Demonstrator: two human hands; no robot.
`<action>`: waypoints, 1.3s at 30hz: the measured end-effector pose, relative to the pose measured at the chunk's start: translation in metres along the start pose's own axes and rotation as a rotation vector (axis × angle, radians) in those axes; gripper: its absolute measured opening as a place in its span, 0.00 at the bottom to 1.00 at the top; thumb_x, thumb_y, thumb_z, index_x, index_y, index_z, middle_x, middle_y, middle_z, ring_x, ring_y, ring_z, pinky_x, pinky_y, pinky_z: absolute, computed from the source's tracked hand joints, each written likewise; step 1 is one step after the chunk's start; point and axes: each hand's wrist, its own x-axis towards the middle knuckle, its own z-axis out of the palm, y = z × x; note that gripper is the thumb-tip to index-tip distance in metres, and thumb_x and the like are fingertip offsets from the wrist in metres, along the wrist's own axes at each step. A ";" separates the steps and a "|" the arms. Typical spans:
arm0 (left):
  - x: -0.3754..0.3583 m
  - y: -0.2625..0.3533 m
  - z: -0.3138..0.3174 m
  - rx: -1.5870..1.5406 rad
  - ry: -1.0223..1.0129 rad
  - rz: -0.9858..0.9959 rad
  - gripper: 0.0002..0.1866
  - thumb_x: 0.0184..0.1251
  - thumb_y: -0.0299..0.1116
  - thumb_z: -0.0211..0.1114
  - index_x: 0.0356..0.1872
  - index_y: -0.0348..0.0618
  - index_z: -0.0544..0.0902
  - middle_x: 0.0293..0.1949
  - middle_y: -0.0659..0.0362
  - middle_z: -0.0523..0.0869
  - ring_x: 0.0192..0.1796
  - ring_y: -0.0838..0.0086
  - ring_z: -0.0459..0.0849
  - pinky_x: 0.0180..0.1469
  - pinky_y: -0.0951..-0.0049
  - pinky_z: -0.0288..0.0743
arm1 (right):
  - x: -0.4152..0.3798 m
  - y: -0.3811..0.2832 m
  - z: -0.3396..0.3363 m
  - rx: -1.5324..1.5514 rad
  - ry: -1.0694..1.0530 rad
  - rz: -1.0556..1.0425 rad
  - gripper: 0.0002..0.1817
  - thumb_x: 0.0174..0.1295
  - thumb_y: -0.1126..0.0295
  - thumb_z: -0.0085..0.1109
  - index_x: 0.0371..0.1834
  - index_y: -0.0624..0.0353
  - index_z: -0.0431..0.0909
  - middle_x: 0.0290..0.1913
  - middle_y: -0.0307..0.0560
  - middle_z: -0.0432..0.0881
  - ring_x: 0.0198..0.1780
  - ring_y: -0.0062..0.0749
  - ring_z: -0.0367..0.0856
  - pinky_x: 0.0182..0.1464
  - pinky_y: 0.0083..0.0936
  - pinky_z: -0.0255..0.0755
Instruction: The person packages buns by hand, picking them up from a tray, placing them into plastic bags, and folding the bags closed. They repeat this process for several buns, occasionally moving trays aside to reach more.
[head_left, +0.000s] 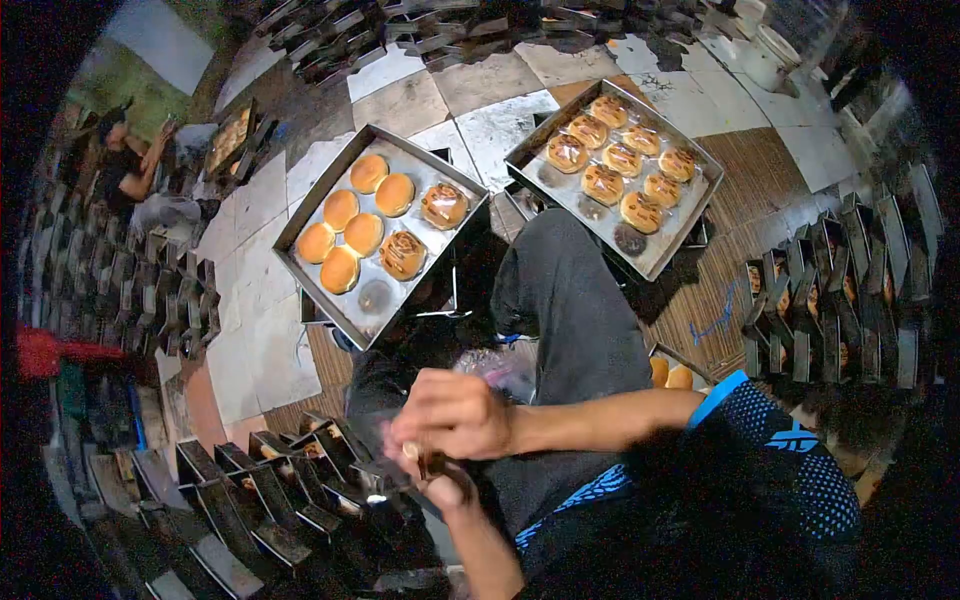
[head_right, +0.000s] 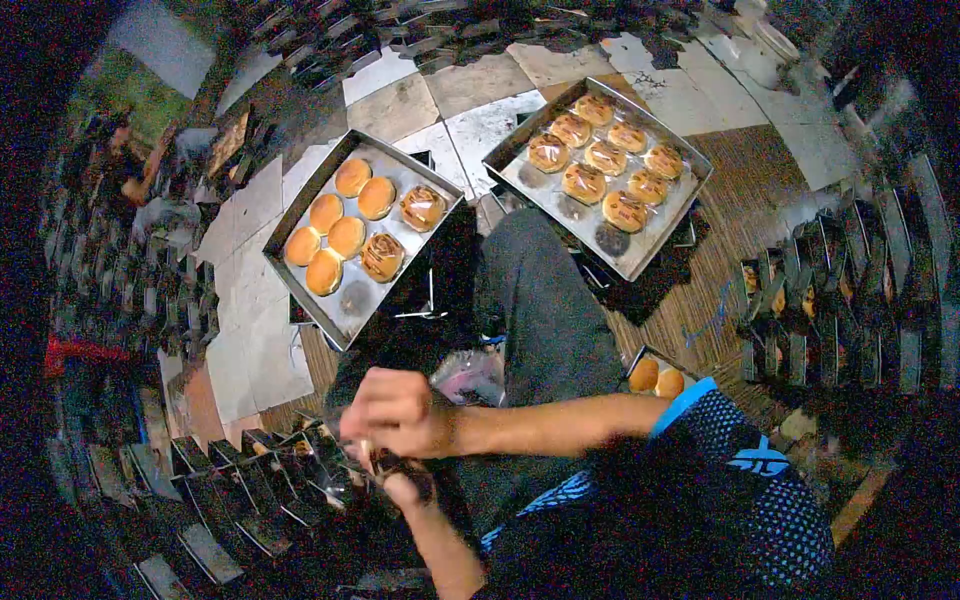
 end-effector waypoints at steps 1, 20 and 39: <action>0.015 0.003 0.003 0.016 0.026 0.025 0.37 0.70 0.55 0.54 0.69 0.35 0.62 0.63 0.48 0.71 0.65 0.64 0.71 0.69 0.62 0.64 | -0.002 0.004 0.006 0.085 0.103 0.221 0.04 0.55 0.76 0.67 0.34 0.64 0.84 0.36 0.48 0.84 0.38 0.39 0.82 0.44 0.32 0.75; 0.050 0.026 -0.123 0.823 0.108 0.552 0.02 0.59 0.21 0.66 0.33 0.35 0.84 0.31 0.53 0.82 0.34 0.63 0.82 0.39 0.66 0.77 | 0.005 0.079 0.074 -0.110 -0.279 0.157 0.07 0.49 0.77 0.70 0.32 0.58 0.85 0.29 0.46 0.79 0.30 0.32 0.80 0.33 0.25 0.74; -0.023 0.054 -0.080 0.557 0.516 -0.092 0.06 0.68 0.27 0.64 0.31 0.34 0.82 0.25 0.63 0.81 0.23 0.82 0.76 0.24 0.83 0.68 | -0.026 0.036 0.042 -0.363 -0.303 0.563 0.08 0.54 0.68 0.69 0.23 0.60 0.84 0.31 0.52 0.84 0.28 0.42 0.81 0.30 0.36 0.71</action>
